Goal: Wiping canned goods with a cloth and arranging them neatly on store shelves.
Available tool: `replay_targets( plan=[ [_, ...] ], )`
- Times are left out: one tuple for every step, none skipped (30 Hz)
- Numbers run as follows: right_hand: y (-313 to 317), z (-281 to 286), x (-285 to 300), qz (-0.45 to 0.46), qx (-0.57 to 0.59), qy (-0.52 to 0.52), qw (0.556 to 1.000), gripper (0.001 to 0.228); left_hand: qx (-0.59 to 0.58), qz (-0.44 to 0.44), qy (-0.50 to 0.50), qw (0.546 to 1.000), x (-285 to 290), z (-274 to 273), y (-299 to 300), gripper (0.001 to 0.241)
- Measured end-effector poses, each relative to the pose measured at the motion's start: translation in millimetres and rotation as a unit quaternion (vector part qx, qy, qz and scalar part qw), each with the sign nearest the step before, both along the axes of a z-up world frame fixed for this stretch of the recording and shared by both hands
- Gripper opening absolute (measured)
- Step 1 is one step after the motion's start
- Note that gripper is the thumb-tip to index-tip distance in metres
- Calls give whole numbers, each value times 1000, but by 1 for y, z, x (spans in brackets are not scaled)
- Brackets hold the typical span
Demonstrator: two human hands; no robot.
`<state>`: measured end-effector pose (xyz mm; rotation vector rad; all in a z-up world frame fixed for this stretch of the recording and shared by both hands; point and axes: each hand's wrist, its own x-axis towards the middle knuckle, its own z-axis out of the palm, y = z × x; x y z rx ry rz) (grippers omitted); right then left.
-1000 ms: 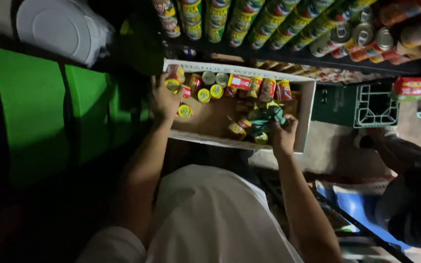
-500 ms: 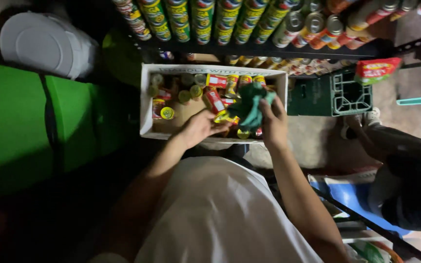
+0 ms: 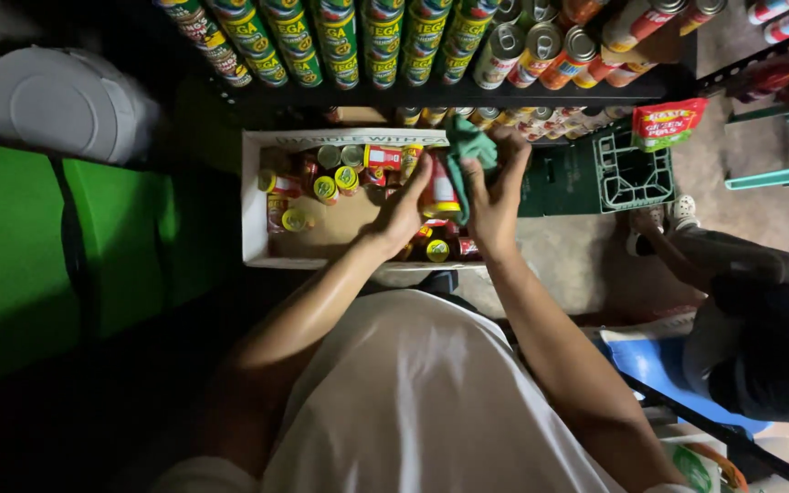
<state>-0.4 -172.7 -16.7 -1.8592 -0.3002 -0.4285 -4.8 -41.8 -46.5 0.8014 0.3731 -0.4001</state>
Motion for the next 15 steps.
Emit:
replay_targets(
  plan=[
    [1,-1,-1,-1,13,17,1000,40,7,-13,-19,1000,0,3,1,85],
    [2,-2,-3,-2,25,34,999,34,14,-26,-38,999,1,7,1,82],
    [4,10,-11,0,26,33,999,34,15,-24,-38,999,7,22,-5,82],
    [7,22,-18,41,1,10,999,28,37,90,41,994,13,37,-11,100],
    [9,34,-27,82,-25,-14,996,23,58,201,120,971,18,52,-17,122],
    [8,28,-25,83,-24,-14,996,23,59,202,119,970,17,50,-15,122],
    [5,22,-23,100,-59,-20,993,28,60,178,117,975,16,47,-13,115],
    [2,15,-21,118,-94,-26,988,32,61,153,115,980,15,45,-12,109],
    [3,20,-14,116,-94,-26,988,32,62,151,114,980,13,40,-10,109],
    [4,25,-6,103,-68,-29,992,29,64,114,112,985,10,35,-8,100],
    [5,30,0,91,-42,-32,994,26,65,77,110,989,7,29,-5,92],
    [8,32,2,91,-41,-32,994,26,65,77,110,989,5,27,-3,92],
    [12,34,6,51,-35,-39,997,25,67,41,107,991,4,24,-1,84],
    [16,36,9,10,-28,-45,999,25,69,4,103,992,4,22,1,77],
    [17,41,4,9,-28,-46,998,25,68,3,102,992,9,34,2,77]
  ],
)
